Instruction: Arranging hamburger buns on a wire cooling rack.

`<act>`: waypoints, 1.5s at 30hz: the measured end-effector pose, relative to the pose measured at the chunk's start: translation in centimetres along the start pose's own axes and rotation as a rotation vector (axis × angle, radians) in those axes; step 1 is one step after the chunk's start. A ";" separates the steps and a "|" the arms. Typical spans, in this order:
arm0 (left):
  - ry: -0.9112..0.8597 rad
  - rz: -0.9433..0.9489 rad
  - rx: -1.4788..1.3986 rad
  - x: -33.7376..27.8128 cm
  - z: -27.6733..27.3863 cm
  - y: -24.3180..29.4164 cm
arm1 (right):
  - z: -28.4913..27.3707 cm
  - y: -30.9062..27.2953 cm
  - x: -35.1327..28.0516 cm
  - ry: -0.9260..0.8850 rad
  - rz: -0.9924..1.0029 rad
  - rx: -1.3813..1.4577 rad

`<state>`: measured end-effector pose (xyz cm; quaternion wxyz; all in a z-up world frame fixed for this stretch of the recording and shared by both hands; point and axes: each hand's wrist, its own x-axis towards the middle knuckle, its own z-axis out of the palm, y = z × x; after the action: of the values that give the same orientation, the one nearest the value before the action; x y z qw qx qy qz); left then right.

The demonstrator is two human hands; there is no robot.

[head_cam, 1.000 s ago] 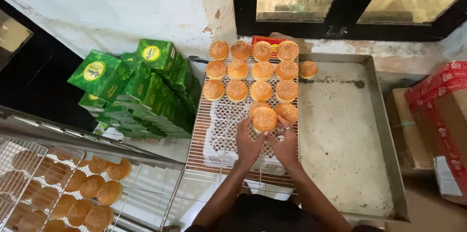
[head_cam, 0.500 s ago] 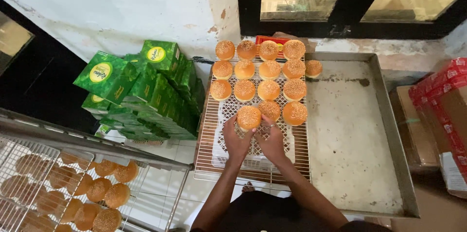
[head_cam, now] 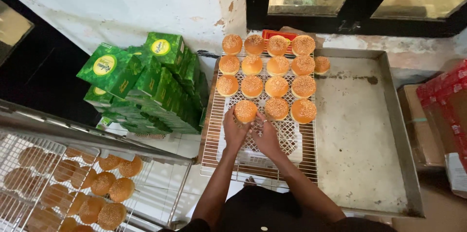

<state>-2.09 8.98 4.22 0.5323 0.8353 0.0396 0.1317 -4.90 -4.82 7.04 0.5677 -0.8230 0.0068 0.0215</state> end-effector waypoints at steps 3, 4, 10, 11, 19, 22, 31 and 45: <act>0.004 0.082 0.054 0.3 1.5 -2.8 | 1.3 4.5 0.6 0.069 -0.174 0.031; 0.003 0.084 0.053 0.5 1.3 -2.3 | 1.1 3.9 0.6 0.072 -0.174 0.030; -0.083 0.124 0.218 0.6 1.9 -2.7 | 0.0 -0.2 0.0 0.030 0.132 -0.067; -0.058 0.126 0.255 0.5 2.1 -2.9 | 0.0 -0.3 0.0 0.021 0.176 -0.102; -0.101 0.057 0.351 0.6 1.7 -1.1 | 0.3 1.8 0.4 0.029 0.049 -0.098; -0.105 0.057 0.361 0.8 1.8 -1.3 | 0.2 1.6 0.4 0.017 0.067 -0.091; -0.156 0.000 0.407 1.0 1.9 -0.5 | -0.9 3.1 -0.4 0.057 -0.018 -0.084; -0.189 -0.035 0.417 1.3 1.7 -0.1 | -7.5 1.6 4.9 0.025 -0.022 -0.889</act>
<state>-0.41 7.74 3.65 0.3514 0.9351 0.0304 0.0327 0.12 -12.36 7.95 0.1586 -0.9873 -0.0051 0.0063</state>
